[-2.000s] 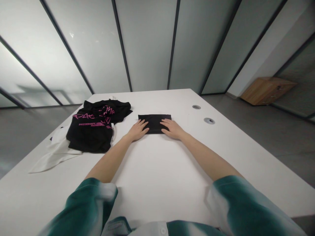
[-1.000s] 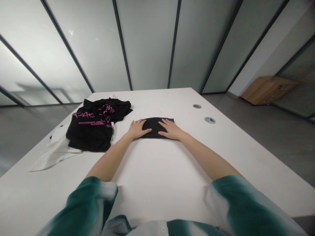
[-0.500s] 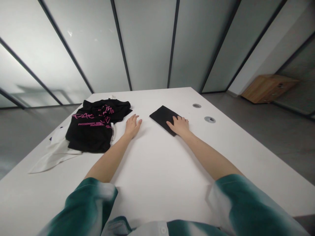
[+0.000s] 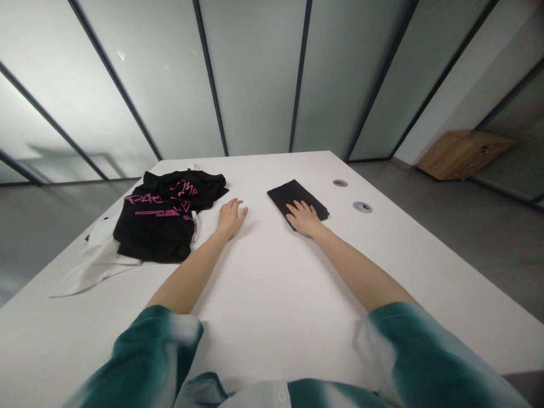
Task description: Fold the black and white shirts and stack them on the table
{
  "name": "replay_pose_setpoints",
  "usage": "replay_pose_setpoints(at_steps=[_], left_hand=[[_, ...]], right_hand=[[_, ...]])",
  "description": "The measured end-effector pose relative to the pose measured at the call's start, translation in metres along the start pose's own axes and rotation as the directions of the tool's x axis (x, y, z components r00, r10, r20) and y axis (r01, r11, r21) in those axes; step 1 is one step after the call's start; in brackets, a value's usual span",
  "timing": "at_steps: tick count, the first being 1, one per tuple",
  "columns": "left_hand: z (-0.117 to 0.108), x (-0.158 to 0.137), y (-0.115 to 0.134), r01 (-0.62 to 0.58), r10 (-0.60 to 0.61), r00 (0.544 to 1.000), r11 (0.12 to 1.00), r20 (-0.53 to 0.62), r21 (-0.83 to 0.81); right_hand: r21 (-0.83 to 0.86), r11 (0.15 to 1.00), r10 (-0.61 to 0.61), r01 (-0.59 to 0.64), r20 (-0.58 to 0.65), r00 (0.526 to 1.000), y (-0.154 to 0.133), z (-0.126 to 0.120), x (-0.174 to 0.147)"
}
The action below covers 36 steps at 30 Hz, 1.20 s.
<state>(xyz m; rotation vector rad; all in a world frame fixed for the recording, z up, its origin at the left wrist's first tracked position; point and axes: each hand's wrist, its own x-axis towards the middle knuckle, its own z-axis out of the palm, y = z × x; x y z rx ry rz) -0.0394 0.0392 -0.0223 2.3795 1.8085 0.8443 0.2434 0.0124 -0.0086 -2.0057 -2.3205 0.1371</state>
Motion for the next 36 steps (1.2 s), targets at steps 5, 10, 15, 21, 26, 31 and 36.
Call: replay_pose_setpoints(at_steps=[5,10,15,21,26,31,36], left_hand=[[0.0,0.0,-0.002,0.005,-0.006,0.999,1.0,0.033,0.016],[0.0,0.0,-0.003,0.017,-0.019,0.998,0.999,0.057,0.028],[0.0,0.0,-0.002,0.019,-0.023,0.995,0.999,0.098,0.045],[0.0,0.0,0.001,0.01,-0.018,0.992,0.998,0.122,0.067],[0.002,-0.001,0.001,0.01,-0.019,0.991,0.998,0.13,0.066],[0.004,-0.001,0.0,0.01,-0.02,0.991,0.997,0.135,0.07],[0.003,-0.001,0.0,0.005,-0.015,0.991,0.997,0.135,0.071]], right_hand=[[0.028,0.983,0.183,-0.182,-0.058,0.981,0.027,0.0,0.01],[0.075,0.944,0.328,-0.322,-0.086,0.941,0.063,-0.001,0.017],[0.045,0.923,0.385,-0.382,-0.1,0.917,0.101,-0.009,0.018],[0.012,0.873,0.487,-0.487,-0.051,0.872,0.148,-0.024,0.01],[0.045,0.85,0.526,-0.525,-0.07,0.847,0.175,-0.026,0.002],[0.003,0.869,0.493,-0.494,-0.077,0.867,0.184,-0.026,-0.002],[-0.05,0.877,0.469,-0.478,-0.123,0.875,0.189,-0.026,-0.002]])
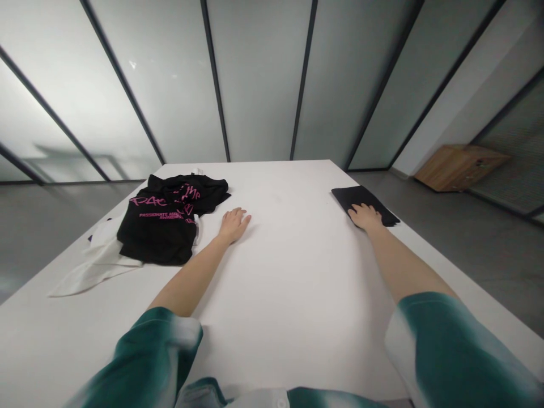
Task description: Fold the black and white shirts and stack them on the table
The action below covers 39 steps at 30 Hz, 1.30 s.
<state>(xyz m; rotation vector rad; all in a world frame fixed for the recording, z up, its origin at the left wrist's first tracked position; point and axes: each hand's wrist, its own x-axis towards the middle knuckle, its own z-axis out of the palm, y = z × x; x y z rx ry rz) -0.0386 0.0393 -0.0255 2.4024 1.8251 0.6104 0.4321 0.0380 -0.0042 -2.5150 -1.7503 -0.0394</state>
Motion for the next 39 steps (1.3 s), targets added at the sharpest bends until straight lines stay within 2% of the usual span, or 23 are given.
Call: replay_pose_setpoints(at_steps=[4,7,11,15,18,24,39], left_hand=[[-0.003,-0.001,0.002,-0.01,0.01,1.0,1.0,0.015,-0.007],[-0.004,-0.002,0.004,-0.008,0.008,1.0,1.0,0.025,0.0],[-0.004,-0.002,0.004,-0.021,0.021,0.999,1.0,0.033,-0.003],[-0.005,-0.002,0.002,-0.034,0.035,0.997,0.999,0.066,-0.015],[-0.005,-0.003,0.001,-0.067,0.066,0.993,0.998,0.099,0.007],[-0.007,-0.005,0.002,-0.081,0.077,0.992,0.996,0.105,0.031],[-0.01,-0.005,0.005,-0.084,0.076,0.989,0.995,0.126,0.061]], right_hand=[[-0.017,1.0,0.012,-0.011,0.024,1.0,-0.001,-0.004,0.0],[0.0,1.0,0.0,0.0,-0.053,0.999,-0.013,-0.011,-0.006],[0.06,0.988,-0.13,0.142,-0.168,0.977,-0.055,-0.016,-0.02],[0.137,0.937,-0.3,0.321,-0.152,0.942,-0.112,-0.004,-0.04],[0.142,0.887,-0.426,0.439,-0.112,0.898,-0.138,0.014,-0.055],[0.168,0.831,-0.532,0.531,-0.044,0.846,-0.131,0.03,-0.056],[0.204,0.822,-0.532,0.532,-0.062,0.845,-0.128,0.03,-0.053]])
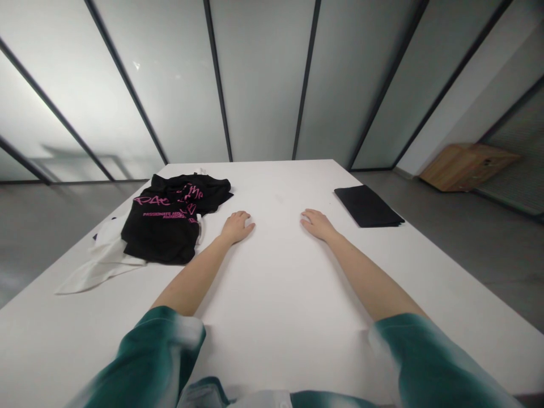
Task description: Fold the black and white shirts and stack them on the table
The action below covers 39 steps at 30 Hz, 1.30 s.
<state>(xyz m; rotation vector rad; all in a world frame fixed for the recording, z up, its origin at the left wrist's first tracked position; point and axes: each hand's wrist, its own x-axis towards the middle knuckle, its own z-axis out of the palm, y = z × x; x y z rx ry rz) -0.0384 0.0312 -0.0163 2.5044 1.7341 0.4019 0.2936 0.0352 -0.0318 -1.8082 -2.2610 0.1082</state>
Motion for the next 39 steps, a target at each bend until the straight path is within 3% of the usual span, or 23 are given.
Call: replay_pose_setpoints(at_steps=[12,39], left_hand=[[0.0033,0.0016,-0.003,-0.004,0.004,1.0,1.0,-0.012,-0.01],[0.0036,0.0021,-0.0041,-0.013,0.013,1.0,1.0,-0.009,-0.003]], right_hand=[[0.046,0.999,-0.02,0.022,-0.046,0.999,0.0064,0.0066,0.0028],[0.026,1.0,-0.008,0.009,-0.02,1.0,0.003,0.0026,0.0018]])
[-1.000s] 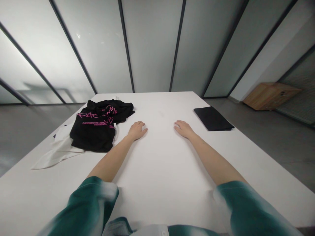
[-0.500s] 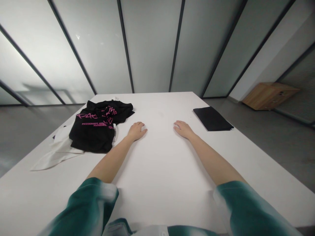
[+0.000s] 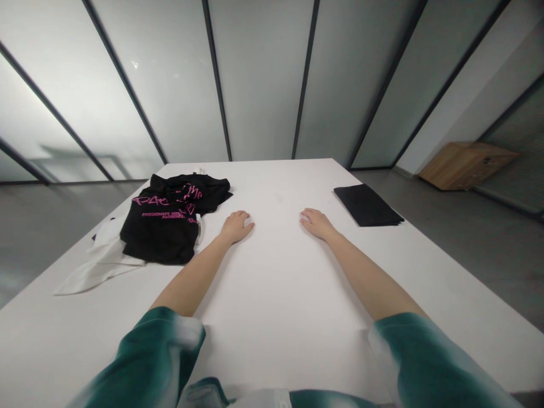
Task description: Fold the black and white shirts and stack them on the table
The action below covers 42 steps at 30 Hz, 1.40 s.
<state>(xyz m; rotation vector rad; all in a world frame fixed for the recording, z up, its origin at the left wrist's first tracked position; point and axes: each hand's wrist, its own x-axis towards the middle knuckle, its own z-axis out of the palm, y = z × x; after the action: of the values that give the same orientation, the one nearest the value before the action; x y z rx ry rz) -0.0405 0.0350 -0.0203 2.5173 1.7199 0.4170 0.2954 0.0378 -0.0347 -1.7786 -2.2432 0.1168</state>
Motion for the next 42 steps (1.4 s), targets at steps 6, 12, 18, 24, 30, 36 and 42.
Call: replay_pose_setpoints(at_steps=[6,12,18,24,30,36,42], left_hand=[[0.0,0.0,0.001,0.006,-0.006,1.0,1.0,-0.002,-0.003],[-0.003,-0.001,0.002,0.005,-0.005,1.0,0.999,-0.001,-0.035],[-0.01,0.003,0.001,0.005,-0.004,0.999,1.0,0.036,-0.011],[-0.024,0.011,-0.011,0.117,-0.122,0.992,0.969,0.011,0.217],[-0.046,0.016,-0.06,0.338,-0.342,0.939,0.887,-0.046,0.316],[-0.058,0.023,-0.086,0.505,-0.516,0.841,0.856,-0.163,-0.109],[-0.051,0.043,-0.056,0.448,-0.803,0.555,0.511,-0.22,-0.734]], right_hand=[[0.002,1.0,0.002,-0.002,0.005,1.0,0.0,0.0,0.0],[0.012,1.0,-0.013,0.013,-0.009,1.0,0.002,0.002,0.001],[0.014,1.0,-0.016,0.017,-0.017,1.0,0.003,0.003,0.002],[-0.001,1.0,-0.011,0.011,-0.008,1.0,0.0,0.002,0.001],[0.005,1.0,0.003,-0.003,0.0,1.0,-0.001,0.002,0.001],[0.0,1.0,-0.007,0.007,-0.016,1.0,0.0,0.004,0.001],[-0.011,1.0,-0.009,0.008,-0.038,0.999,-0.005,0.001,-0.002]])
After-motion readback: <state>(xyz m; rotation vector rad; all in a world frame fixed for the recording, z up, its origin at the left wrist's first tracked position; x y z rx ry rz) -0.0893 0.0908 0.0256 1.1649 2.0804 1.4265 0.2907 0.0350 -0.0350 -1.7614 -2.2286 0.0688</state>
